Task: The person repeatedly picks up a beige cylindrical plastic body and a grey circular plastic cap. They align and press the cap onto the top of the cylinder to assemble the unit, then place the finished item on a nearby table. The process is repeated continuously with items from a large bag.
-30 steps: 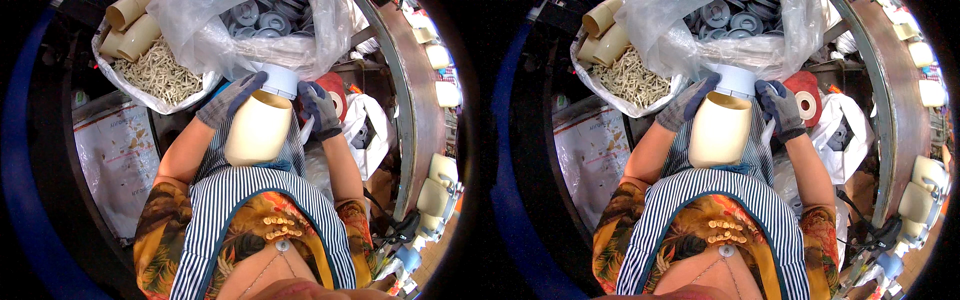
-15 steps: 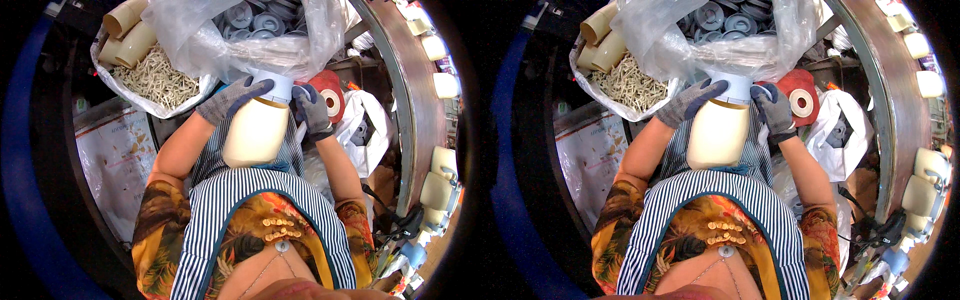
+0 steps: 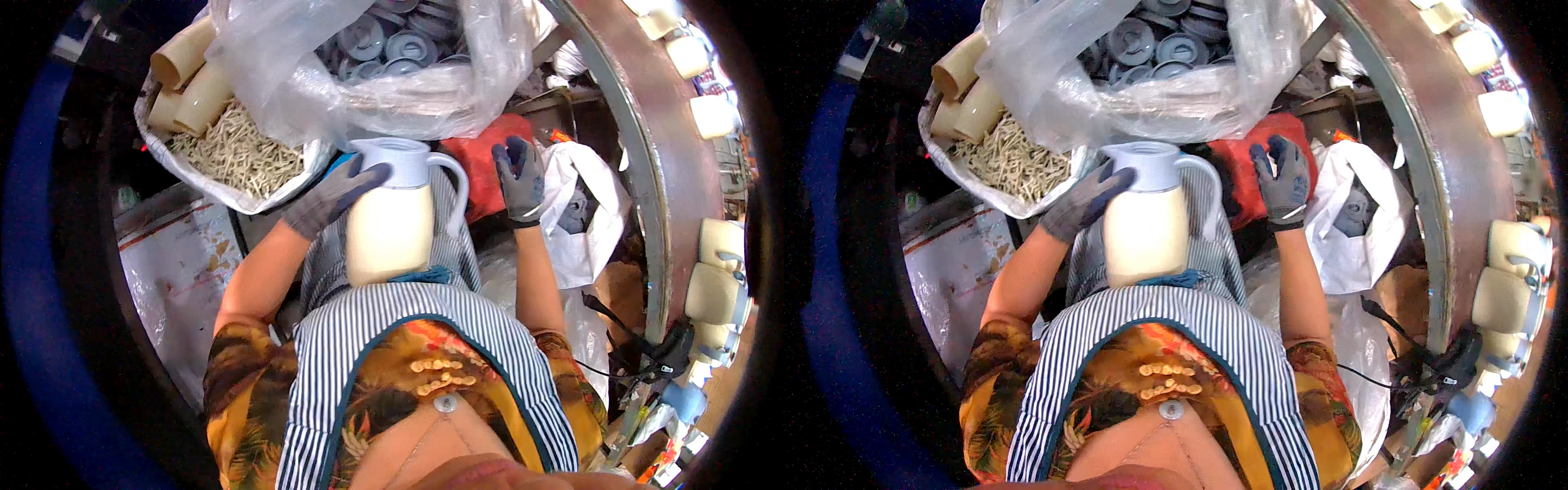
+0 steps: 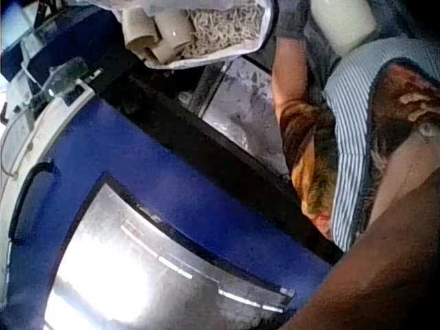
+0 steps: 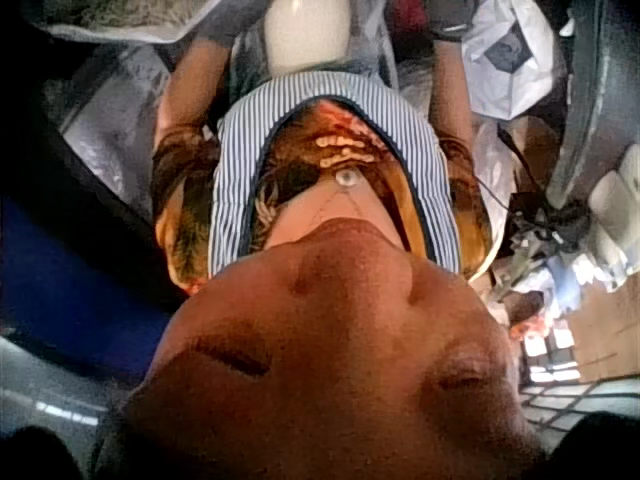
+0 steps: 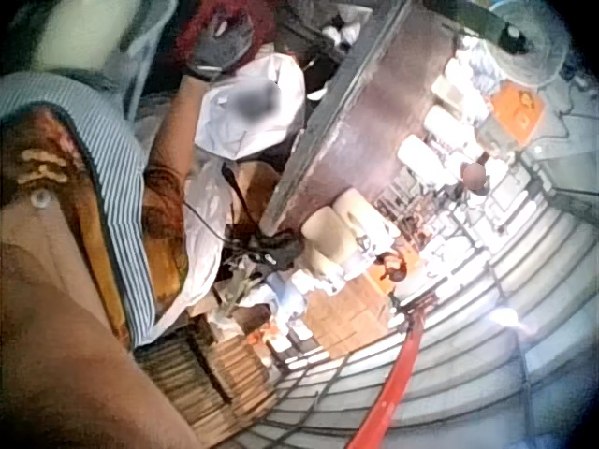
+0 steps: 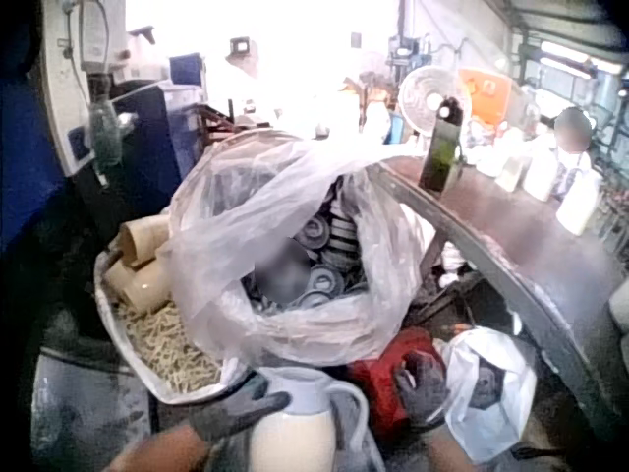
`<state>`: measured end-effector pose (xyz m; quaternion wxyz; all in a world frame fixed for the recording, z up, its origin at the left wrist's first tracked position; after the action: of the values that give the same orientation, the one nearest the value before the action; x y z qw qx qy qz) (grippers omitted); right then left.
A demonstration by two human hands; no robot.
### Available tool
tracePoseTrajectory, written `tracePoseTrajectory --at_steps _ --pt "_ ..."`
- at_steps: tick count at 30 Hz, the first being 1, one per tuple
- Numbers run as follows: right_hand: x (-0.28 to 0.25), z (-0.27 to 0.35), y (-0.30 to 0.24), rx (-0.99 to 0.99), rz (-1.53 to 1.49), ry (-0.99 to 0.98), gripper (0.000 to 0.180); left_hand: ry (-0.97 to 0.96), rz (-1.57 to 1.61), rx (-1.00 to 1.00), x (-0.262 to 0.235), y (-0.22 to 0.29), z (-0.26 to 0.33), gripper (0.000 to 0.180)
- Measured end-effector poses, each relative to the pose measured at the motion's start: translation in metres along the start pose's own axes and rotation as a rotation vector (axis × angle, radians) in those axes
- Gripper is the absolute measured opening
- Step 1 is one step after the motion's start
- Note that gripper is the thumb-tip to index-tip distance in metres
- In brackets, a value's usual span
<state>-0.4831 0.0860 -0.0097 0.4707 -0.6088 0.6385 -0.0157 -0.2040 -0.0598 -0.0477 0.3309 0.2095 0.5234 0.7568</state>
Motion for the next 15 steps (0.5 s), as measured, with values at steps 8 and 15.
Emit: tracePoseTrajectory --at_steps 8,15 --pt "-0.002 0.029 0.084 -0.112 0.254 0.126 0.055 0.131 0.414 0.327 -0.006 0.114 0.007 0.084" --pt "-0.123 0.037 0.107 0.683 -0.447 0.215 0.035 0.089 0.025 0.994 0.128 0.138 -0.066 0.110"
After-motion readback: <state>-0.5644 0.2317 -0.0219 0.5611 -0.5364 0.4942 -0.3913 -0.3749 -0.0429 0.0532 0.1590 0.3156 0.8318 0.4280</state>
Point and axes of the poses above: each hand's wrist, its own z-axis away from the middle knuckle, its own x-axis out of the palm, y = z × x, the point moved 9 cm from there along -z, towards the middle knuckle, and after that the axes turned 12 degrees about y, right-handed, at the moved point
